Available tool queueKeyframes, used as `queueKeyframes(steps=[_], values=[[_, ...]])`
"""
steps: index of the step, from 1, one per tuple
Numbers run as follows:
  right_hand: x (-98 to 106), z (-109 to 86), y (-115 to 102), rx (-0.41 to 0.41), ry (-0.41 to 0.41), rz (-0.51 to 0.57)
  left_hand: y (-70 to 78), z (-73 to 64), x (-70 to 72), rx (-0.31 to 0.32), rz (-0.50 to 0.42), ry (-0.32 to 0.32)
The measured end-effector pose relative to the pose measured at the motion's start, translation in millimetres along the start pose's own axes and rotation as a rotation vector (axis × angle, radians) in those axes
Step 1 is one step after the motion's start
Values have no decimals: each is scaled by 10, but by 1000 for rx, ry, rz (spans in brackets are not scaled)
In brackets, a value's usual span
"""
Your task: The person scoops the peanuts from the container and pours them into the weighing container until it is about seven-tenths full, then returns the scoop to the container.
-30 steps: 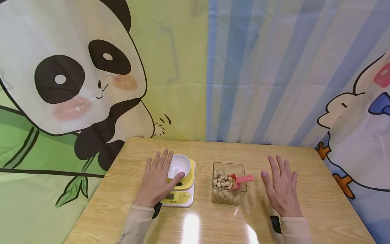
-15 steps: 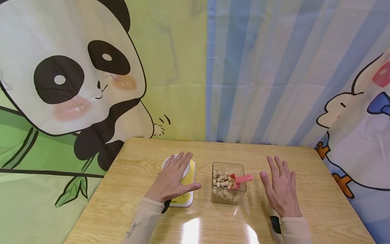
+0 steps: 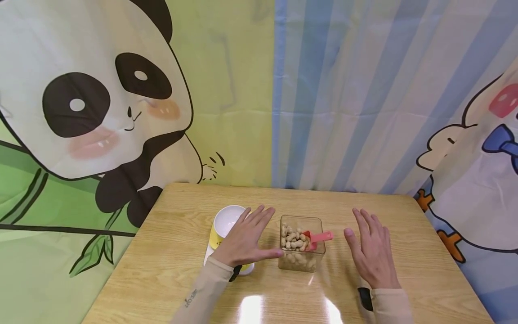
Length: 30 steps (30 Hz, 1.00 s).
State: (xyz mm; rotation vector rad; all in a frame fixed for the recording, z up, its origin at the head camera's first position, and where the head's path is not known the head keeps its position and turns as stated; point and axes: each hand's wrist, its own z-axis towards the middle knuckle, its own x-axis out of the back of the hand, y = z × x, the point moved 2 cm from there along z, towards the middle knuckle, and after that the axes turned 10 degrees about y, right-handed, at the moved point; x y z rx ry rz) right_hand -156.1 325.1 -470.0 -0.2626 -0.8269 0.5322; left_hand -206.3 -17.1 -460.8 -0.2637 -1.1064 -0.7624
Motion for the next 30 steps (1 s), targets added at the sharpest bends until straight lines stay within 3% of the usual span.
queueKeyframes(steps=[7, 16, 30], values=[[11, 9, -7, 30, -20, 41, 76, 74, -81, -24, 5, -12], [31, 7, -12, -6, -235, 77, 118, 129, -182, -19, -16, -45], [-9, 219, -219, 64, -402, -17, 155, 207, -227, -14, -31, -85]])
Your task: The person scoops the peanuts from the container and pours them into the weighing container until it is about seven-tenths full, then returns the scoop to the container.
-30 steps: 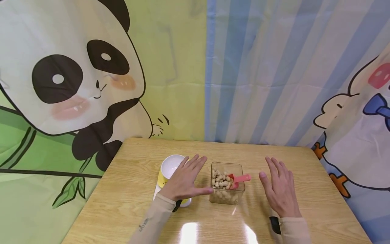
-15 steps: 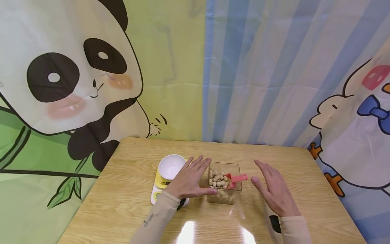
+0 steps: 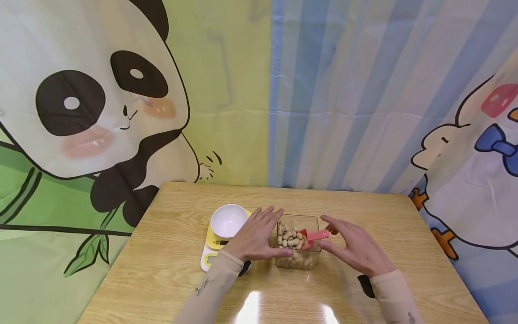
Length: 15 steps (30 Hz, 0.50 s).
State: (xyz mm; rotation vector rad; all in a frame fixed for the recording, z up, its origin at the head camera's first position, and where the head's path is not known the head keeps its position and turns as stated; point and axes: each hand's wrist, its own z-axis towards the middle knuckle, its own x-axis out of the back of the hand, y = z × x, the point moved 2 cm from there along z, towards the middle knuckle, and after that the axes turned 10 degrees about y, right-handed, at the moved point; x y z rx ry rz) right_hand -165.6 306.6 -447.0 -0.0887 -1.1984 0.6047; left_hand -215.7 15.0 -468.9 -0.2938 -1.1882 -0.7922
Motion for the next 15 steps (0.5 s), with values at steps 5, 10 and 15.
queueKeyframes(steps=[5, 10, 15], values=[[2, 60, -62, 114, 11, 5, 11, 20, -3, 9, -6, -15], [10, 116, -119, 209, 40, 56, 14, 35, 11, 17, -15, -20], [53, 174, -188, 266, 50, 60, 20, 38, 8, 27, -30, -20]])
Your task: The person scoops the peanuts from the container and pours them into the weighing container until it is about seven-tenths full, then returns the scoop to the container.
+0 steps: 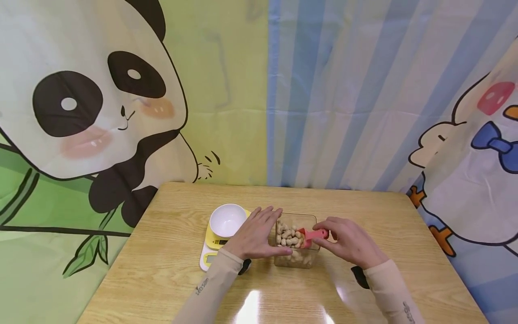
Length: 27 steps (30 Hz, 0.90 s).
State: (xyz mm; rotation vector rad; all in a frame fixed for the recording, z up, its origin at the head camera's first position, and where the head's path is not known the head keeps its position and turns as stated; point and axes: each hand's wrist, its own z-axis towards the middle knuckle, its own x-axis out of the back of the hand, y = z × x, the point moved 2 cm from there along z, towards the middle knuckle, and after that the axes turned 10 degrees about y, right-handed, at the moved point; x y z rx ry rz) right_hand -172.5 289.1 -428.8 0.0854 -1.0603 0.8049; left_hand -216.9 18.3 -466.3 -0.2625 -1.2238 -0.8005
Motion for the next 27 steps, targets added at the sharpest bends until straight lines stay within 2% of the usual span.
queueKeyframes(steps=[3, 7, 12, 15, 22, 27], values=[[32, 64, -65, 7, -45, -36, 2, -6, -7, 4, -6, 1], [86, 185, -181, 5, -158, -81, 9, -4, -12, 10, -4, 0], [129, 298, -249, 2, -248, -78, 26, 19, -8, 11, 3, 2], [121, 313, -233, 5, -254, -37, 32, 27, -4, 10, 5, 4], [38, 258, -80, 59, -203, 89, 26, 11, 8, 13, -3, -3], [14, 222, 14, 35, -198, 165, 24, -6, -7, 36, -26, -20]])
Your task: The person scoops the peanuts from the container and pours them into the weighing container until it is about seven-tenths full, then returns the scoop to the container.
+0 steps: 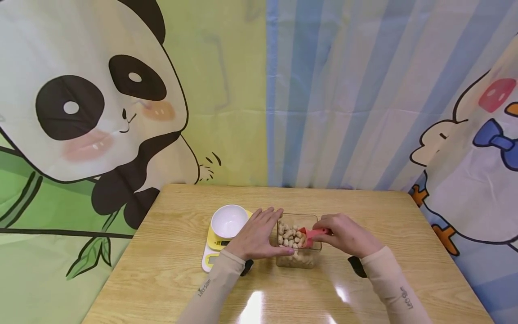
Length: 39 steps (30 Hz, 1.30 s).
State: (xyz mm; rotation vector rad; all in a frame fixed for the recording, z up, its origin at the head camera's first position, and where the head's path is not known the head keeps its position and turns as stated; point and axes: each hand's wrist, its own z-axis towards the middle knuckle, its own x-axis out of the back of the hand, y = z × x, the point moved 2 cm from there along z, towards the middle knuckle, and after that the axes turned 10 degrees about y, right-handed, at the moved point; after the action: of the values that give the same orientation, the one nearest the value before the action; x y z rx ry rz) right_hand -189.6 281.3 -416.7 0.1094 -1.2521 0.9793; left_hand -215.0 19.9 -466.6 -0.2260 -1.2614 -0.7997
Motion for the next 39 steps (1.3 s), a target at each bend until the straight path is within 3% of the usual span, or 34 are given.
queueKeyframes(steps=[9, 22, 31, 39], values=[[42, -143, 165, -86, 88, 87, -19, -1, -25, 1, -9, 8], [-64, -413, 305, -218, 255, 213, -25, -10, -14, 8, -17, 7], [-185, -524, 371, -294, 313, 291, -22, -7, 4, 12, -25, 9], [-360, -659, 455, -355, 392, 451, -21, -4, -3, 13, -22, 0]])
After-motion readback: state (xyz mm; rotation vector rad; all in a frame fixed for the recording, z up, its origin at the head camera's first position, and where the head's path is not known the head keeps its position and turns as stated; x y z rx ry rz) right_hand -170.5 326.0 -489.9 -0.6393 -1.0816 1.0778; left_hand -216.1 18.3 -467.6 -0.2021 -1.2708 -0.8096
